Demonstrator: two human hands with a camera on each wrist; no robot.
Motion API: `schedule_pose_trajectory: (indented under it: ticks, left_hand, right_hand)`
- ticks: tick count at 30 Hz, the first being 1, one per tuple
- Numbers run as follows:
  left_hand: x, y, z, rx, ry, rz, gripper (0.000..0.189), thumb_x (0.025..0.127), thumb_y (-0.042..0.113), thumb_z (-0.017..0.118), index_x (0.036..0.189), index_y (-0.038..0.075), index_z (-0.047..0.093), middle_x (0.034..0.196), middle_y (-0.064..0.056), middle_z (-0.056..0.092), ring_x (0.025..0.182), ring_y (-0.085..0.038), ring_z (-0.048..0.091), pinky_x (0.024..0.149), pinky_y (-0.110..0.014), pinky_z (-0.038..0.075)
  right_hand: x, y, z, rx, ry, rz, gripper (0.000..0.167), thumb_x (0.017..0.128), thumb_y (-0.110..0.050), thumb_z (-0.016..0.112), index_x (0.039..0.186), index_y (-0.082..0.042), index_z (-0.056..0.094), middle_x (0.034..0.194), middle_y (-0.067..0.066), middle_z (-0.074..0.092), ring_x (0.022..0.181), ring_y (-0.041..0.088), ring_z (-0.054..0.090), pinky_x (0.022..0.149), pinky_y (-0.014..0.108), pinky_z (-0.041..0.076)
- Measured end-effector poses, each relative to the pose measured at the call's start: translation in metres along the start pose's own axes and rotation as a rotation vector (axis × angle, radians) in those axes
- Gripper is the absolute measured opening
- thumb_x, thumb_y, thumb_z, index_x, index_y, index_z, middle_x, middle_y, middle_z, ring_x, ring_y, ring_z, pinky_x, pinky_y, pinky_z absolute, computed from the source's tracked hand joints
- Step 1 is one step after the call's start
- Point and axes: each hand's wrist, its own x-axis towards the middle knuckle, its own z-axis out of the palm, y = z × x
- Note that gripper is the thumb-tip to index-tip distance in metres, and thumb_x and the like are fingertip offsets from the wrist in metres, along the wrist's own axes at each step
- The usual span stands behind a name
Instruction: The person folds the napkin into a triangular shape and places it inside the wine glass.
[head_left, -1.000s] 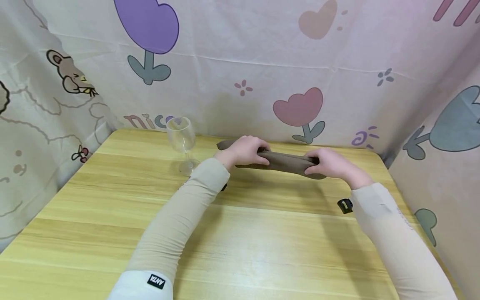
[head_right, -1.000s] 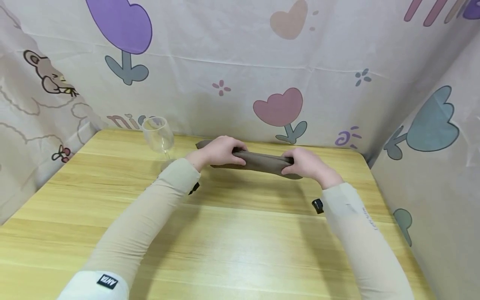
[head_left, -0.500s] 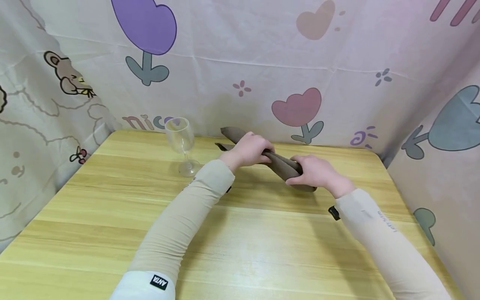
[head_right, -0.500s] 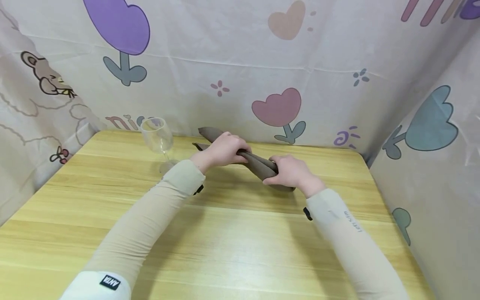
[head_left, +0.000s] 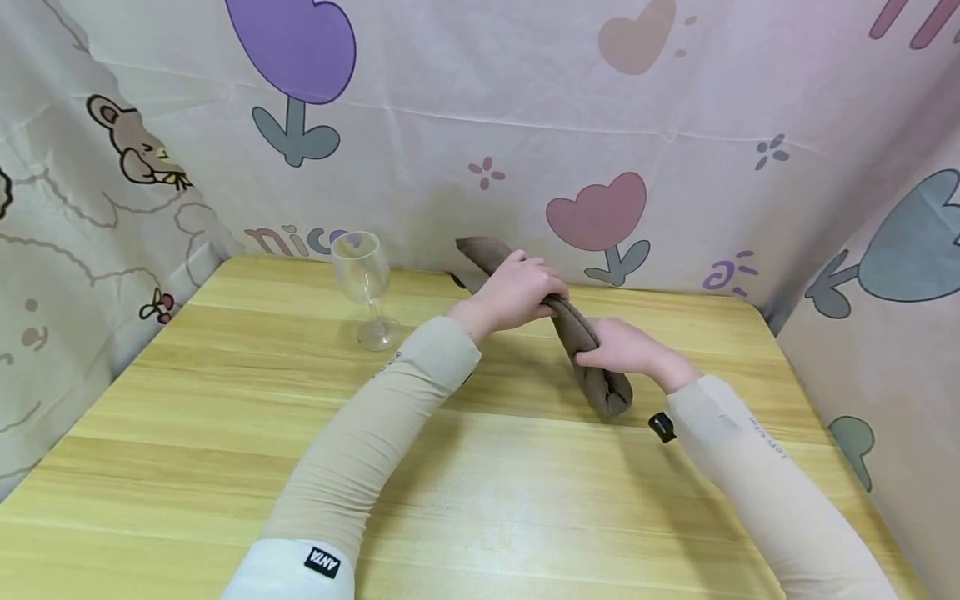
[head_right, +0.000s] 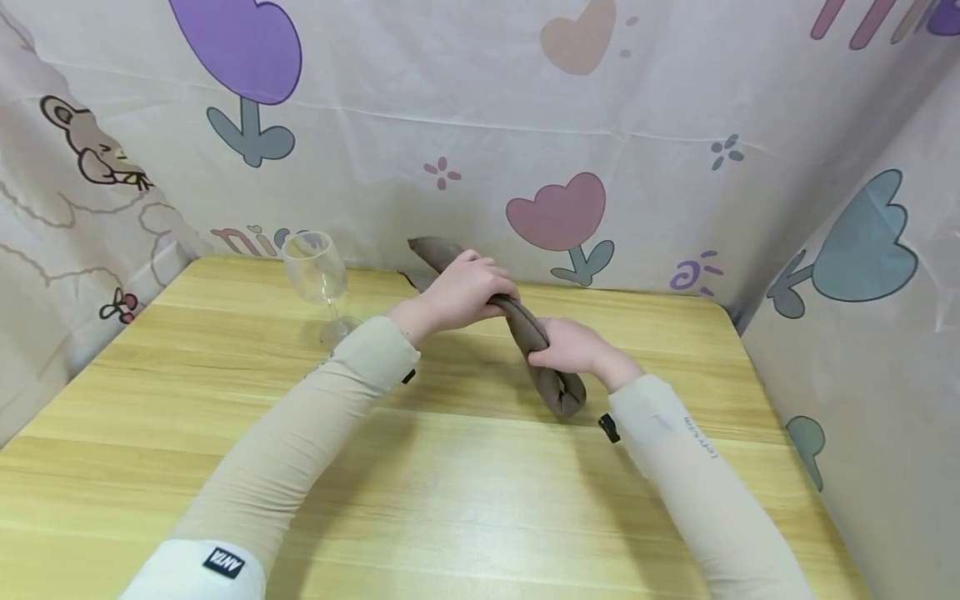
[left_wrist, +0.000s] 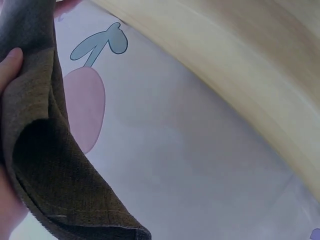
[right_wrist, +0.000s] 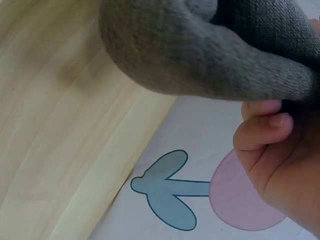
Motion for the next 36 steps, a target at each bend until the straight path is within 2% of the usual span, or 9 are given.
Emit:
schedule_pose_trajectory:
  ticks: [4, 9, 13, 17, 23, 25, 28, 31, 36]
  left_hand:
    - [0.0, 0.0, 0.0, 0.044, 0.035, 0.003, 0.02, 0.085, 0.031, 0.068, 0.104, 0.026, 0.069, 0.105, 0.011, 0.068, 0.099, -0.016, 0.055, 0.096, -0.037, 0.033]
    - [0.003, -0.001, 0.001, 0.156, 0.164, -0.056, 0.034, 0.083, 0.031, 0.07, 0.116, 0.025, 0.064, 0.12, 0.006, 0.063, 0.117, -0.019, 0.047, 0.112, -0.049, 0.018]
    - [0.001, -0.011, 0.0, 0.101, 0.275, -0.218, 0.051, 0.083, 0.016, 0.068, 0.131, 0.022, 0.052, 0.138, -0.004, 0.049, 0.132, -0.025, 0.037, 0.113, -0.057, 0.012]
    - [-0.012, -0.028, -0.002, 0.0, 0.393, -0.432, 0.053, 0.083, 0.013, 0.065, 0.133, 0.016, 0.048, 0.139, -0.008, 0.044, 0.132, -0.027, 0.035, 0.113, -0.056, 0.014]
    - [-0.046, -0.053, -0.001, -0.078, 0.766, -0.677, 0.042, 0.085, 0.021, 0.062, 0.122, 0.007, 0.049, 0.131, -0.014, 0.045, 0.125, -0.03, 0.039, 0.114, -0.052, 0.012]
    - [-0.059, -0.062, -0.002, -0.08, 0.902, -0.725, 0.045, 0.084, 0.027, 0.063, 0.121, 0.006, 0.047, 0.131, -0.015, 0.043, 0.124, -0.03, 0.038, 0.114, -0.049, 0.013]
    - [-0.082, -0.076, -0.001, -0.092, 1.037, -0.769, 0.06, 0.081, 0.037, 0.066, 0.125, 0.007, 0.04, 0.133, -0.016, 0.038, 0.125, -0.029, 0.035, 0.112, -0.043, 0.016]
    - [-0.108, -0.089, 0.003, -0.163, 1.039, -0.807, 0.078, 0.076, 0.043, 0.069, 0.134, 0.007, 0.031, 0.138, -0.015, 0.031, 0.13, -0.026, 0.029, 0.111, -0.038, 0.017]
    - [-0.144, -0.106, 0.014, -0.416, 0.863, -0.963, 0.105, 0.073, 0.046, 0.074, 0.148, 0.01, 0.01, 0.15, -0.014, 0.016, 0.14, -0.024, 0.017, 0.117, -0.038, 0.014]
  right_hand:
    - [0.0, 0.003, -0.001, 0.061, 0.004, -0.004, 0.012, 0.083, -0.012, 0.055, 0.09, -0.002, 0.054, 0.079, 0.008, 0.062, 0.067, 0.014, 0.055, 0.063, 0.029, 0.046]
    - [-0.002, 0.014, 0.0, 0.278, -0.026, 0.003, 0.018, 0.082, -0.01, 0.053, 0.092, 0.003, 0.062, 0.082, 0.008, 0.068, 0.071, 0.013, 0.061, 0.069, 0.028, 0.05]
    - [-0.006, 0.025, 0.004, 0.474, -0.043, 0.061, 0.028, 0.084, -0.014, 0.055, 0.102, 0.008, 0.058, 0.084, 0.005, 0.067, 0.076, 0.011, 0.063, 0.072, 0.027, 0.052]
    - [-0.01, 0.032, 0.004, 0.645, -0.034, 0.089, 0.035, 0.089, -0.015, 0.055, 0.111, 0.012, 0.048, 0.085, 0.0, 0.068, 0.078, 0.011, 0.066, 0.073, 0.03, 0.054]
    - [-0.009, 0.036, 0.003, 0.711, 0.026, 0.09, 0.04, 0.091, -0.014, 0.056, 0.119, 0.012, 0.042, 0.091, 0.002, 0.069, 0.081, 0.011, 0.068, 0.073, 0.034, 0.056]
    - [-0.008, 0.035, 0.004, 0.706, 0.043, 0.092, 0.041, 0.091, -0.014, 0.057, 0.12, 0.012, 0.042, 0.093, 0.003, 0.068, 0.081, 0.01, 0.067, 0.073, 0.033, 0.056]
    - [-0.008, 0.032, 0.004, 0.707, 0.064, 0.084, 0.043, 0.091, -0.014, 0.058, 0.121, 0.012, 0.042, 0.094, 0.004, 0.068, 0.081, 0.009, 0.067, 0.074, 0.033, 0.056]
    - [-0.009, 0.029, 0.004, 0.716, 0.101, 0.079, 0.044, 0.09, -0.013, 0.058, 0.12, 0.013, 0.042, 0.092, 0.002, 0.068, 0.079, 0.008, 0.067, 0.072, 0.031, 0.056]
    - [-0.007, 0.025, 0.001, 0.724, 0.189, 0.1, 0.043, 0.09, -0.015, 0.059, 0.12, 0.011, 0.042, 0.086, -0.006, 0.067, 0.075, 0.005, 0.067, 0.07, 0.028, 0.056]
